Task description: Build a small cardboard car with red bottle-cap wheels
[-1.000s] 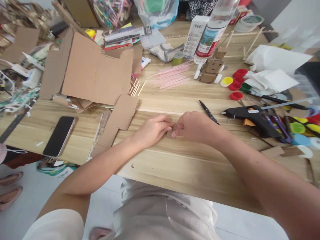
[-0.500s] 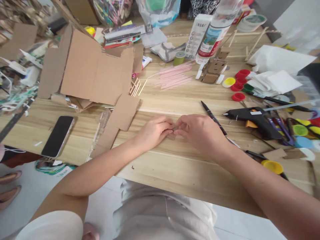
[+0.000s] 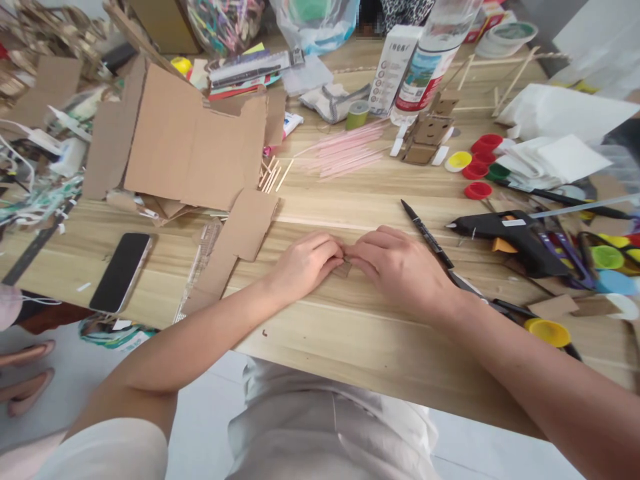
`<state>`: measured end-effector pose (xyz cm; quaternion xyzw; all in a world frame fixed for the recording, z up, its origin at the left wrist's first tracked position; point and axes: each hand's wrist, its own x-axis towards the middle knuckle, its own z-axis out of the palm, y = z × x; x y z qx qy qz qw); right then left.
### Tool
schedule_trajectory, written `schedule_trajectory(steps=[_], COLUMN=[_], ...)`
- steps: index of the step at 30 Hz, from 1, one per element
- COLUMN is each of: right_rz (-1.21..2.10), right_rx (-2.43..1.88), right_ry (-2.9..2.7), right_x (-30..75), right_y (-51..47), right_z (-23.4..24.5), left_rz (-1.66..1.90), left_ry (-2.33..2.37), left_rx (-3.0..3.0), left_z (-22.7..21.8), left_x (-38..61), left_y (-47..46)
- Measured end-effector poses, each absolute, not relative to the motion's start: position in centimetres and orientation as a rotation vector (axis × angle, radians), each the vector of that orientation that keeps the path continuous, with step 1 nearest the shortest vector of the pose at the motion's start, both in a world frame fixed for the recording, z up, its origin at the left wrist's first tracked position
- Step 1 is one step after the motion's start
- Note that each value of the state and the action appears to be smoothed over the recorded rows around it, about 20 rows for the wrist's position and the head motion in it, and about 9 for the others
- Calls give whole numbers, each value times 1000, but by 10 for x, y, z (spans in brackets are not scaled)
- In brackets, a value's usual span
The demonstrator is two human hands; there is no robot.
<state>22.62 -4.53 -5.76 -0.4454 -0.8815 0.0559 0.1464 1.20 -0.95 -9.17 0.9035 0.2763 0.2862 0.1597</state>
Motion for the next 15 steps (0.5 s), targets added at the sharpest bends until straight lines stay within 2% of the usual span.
schedule_trajectory(steps=[8, 15], right_rz=[200, 200], right_rx=[-950, -1082], right_ry=[-2630, -2661], right_x=[234, 233], right_y=[-24, -27], right_z=[-61, -61], left_rz=[805, 799], left_ry=[816, 900], left_rx=[2481, 2566], left_z=[-89, -87], left_x=[13, 13], left_y=[-6, 8])
